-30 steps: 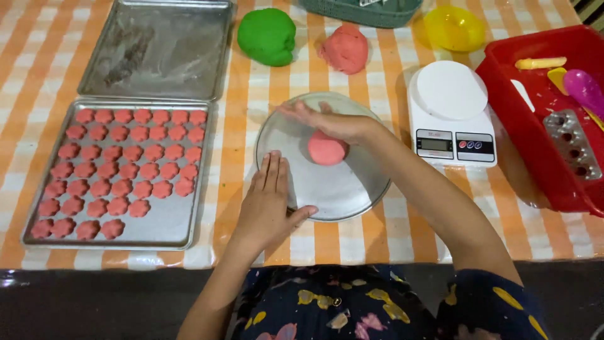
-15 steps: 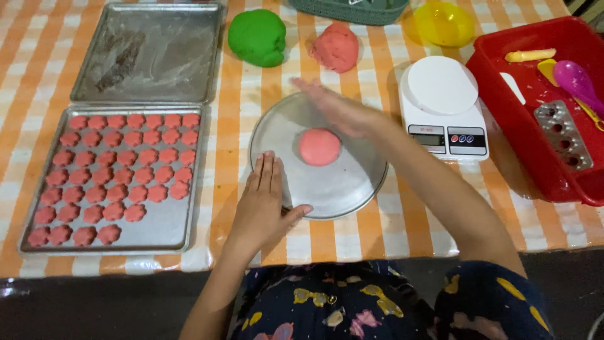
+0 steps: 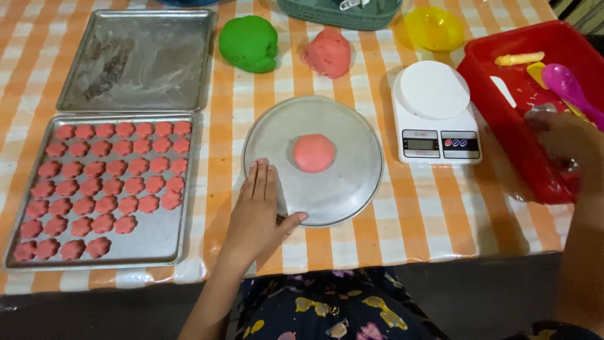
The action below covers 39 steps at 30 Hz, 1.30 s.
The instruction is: The person weighs small portions of pink dough, rolls them into balls, flattens them using a metal cylinder on a plate, and then uses a small cutter to create flower-shaped pieces which are placed on a tray.
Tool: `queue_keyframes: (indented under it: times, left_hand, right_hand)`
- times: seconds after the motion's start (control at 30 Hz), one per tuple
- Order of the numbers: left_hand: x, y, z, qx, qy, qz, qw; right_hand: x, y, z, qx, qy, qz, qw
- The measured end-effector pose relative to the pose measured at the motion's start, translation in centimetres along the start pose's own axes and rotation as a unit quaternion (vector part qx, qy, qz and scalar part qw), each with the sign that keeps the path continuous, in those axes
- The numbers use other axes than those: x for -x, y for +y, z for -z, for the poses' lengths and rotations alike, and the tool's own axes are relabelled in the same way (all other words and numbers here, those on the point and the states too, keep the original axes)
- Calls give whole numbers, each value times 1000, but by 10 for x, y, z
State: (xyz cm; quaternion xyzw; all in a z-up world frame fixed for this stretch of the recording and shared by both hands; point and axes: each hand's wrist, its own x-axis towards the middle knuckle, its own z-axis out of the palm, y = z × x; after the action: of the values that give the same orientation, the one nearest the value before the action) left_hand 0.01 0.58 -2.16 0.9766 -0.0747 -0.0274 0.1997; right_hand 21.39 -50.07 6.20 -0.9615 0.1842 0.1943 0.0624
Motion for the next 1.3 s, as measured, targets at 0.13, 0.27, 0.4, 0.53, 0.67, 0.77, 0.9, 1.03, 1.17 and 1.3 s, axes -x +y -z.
queue_keyframes:
  times: [0.13, 0.27, 0.4, 0.53, 0.67, 0.77, 0.9, 1.03, 1.17, 1.3]
  left_hand:
    - [1, 1, 2, 6, -6, 0, 1000]
    - [0, -2, -2, -4, 8, -7, 1000]
    - [0, -1, -2, 5, 6, -7, 1000]
    - [0, -2, -2, 9, 8, -1, 1000]
    - [0, -5, -7, 13, 20, -9, 1000]
    - [1, -2, -4, -40, 40, -7, 998]
    - [6, 12, 25, -120, 121, -23, 985]
    - [-4, 28, 66, -190, 178, -73, 963]
    - [-49, 22, 74, -186, 160, -129, 961]
    - [-115, -23, 34, -191, 12, -123, 974]
  right_hand:
    - [-95, 78, -39, 28, 53, 86, 995]
    - [-105, 80, -46, -47, 48, 148, 987]
    - [-122, 94, -52, -50, 61, 165, 983]
    - [-111, 93, -46, 57, 140, 142, 978]
    - [-75, 82, -43, 186, 431, 198, 861]
    - [32, -5, -18, 274, 522, 287, 754]
    - [163, -125, 6, -47, 129, 214, 967]
    - [134, -159, -56, 10, 110, 347, 932]
    - [121, -193, -89, 27, 189, 545, 816]
    - [109, -216, -103, 43, 212, 569, 793]
